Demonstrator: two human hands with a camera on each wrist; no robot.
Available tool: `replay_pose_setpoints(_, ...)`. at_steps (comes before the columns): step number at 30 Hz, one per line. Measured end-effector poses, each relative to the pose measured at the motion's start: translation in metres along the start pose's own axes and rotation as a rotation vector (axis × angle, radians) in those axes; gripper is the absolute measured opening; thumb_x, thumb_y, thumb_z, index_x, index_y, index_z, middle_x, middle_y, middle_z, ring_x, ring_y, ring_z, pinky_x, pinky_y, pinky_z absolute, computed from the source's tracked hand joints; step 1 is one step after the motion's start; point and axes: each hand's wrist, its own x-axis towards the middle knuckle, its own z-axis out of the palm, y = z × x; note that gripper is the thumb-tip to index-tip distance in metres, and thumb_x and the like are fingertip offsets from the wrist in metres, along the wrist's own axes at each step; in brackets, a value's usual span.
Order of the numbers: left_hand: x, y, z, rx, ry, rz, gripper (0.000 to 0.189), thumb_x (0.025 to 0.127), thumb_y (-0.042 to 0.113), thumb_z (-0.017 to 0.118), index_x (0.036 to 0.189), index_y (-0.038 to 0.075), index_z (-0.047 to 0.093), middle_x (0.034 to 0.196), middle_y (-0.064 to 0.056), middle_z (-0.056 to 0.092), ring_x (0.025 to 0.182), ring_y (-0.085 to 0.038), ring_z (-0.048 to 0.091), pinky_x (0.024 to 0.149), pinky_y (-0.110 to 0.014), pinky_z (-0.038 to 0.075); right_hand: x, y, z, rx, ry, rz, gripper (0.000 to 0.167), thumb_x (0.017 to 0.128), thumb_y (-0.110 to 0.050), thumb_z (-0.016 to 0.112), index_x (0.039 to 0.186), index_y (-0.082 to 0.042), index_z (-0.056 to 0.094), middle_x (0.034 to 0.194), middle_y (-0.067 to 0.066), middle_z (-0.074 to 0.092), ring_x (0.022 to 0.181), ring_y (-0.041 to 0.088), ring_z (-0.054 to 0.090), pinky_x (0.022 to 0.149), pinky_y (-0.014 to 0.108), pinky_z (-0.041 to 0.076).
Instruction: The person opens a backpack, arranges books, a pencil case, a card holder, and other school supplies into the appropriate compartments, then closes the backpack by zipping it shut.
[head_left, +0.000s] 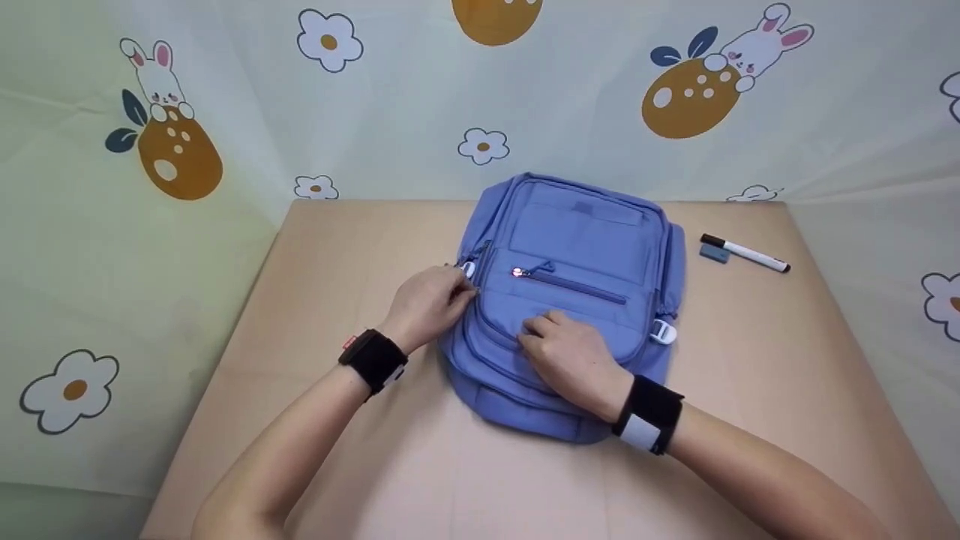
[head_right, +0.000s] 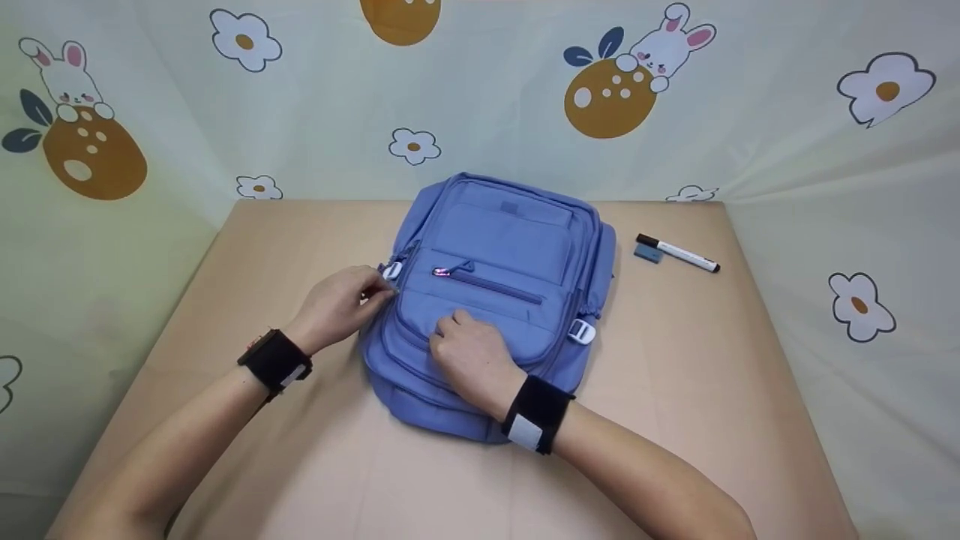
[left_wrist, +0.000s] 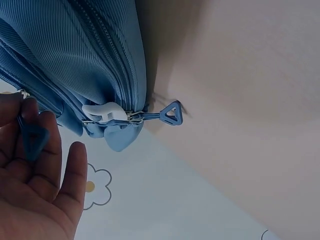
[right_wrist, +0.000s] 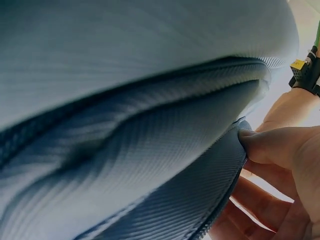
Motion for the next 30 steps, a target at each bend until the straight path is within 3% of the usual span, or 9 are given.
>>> replay_pose_setpoints(9,0.000,0.000,0.003,-0.027,0.002,-0.019,0.011,0.098,0.022,0.070,0.099,0.011,0.071,0.091,-0.003,0.071,0.083,-0.020,0.066,0.073,-0.040,0.053,-0.006,0.003,-0.010,0.115,-0.044,0.051,0.023,0.093,-0.016,0.073,0.112,-0.003,0.076,0.110,0.010,0.073,0.102,0.027,0.066,0.089,0.042,0.056)
replay_pose_setpoints(12,0.000,0.001,0.003,-0.032,-0.003,-0.035,0.012,0.098,0.023,0.070,0.100,0.011,0.072,0.092,-0.003,0.071,0.083,-0.021,0.066,0.074,-0.040,0.053,-0.011,0.006,-0.016,0.123,-0.041,0.058,0.025,0.093,-0.015,0.074,0.113,-0.001,0.075,0.110,0.011,0.073,0.103,0.028,0.066,0.091,0.042,0.056)
replay_pose_setpoints(20,-0.002,0.001,0.001,-0.042,-0.004,-0.061,0.012,0.098,0.022,0.070,0.100,0.011,0.072,0.094,-0.003,0.071,0.085,-0.021,0.066,0.075,-0.040,0.054,-0.030,0.012,-0.021,0.117,0.034,0.046,0.020,0.088,-0.015,0.080,0.103,-0.002,0.076,0.096,0.007,0.070,0.089,0.025,0.064,0.079,0.039,0.056)
replay_pose_setpoints(30,-0.002,0.001,0.002,-0.032,0.001,-0.054,0.011,0.098,0.022,0.069,0.098,0.011,0.072,0.093,-0.003,0.071,0.084,-0.021,0.066,0.075,-0.040,0.054,-0.042,0.017,-0.008,0.056,0.121,-0.012,0.013,0.084,-0.009,0.082,0.094,-0.003,0.077,0.089,0.006,0.067,0.081,0.025,0.062,0.069,0.037,0.055)
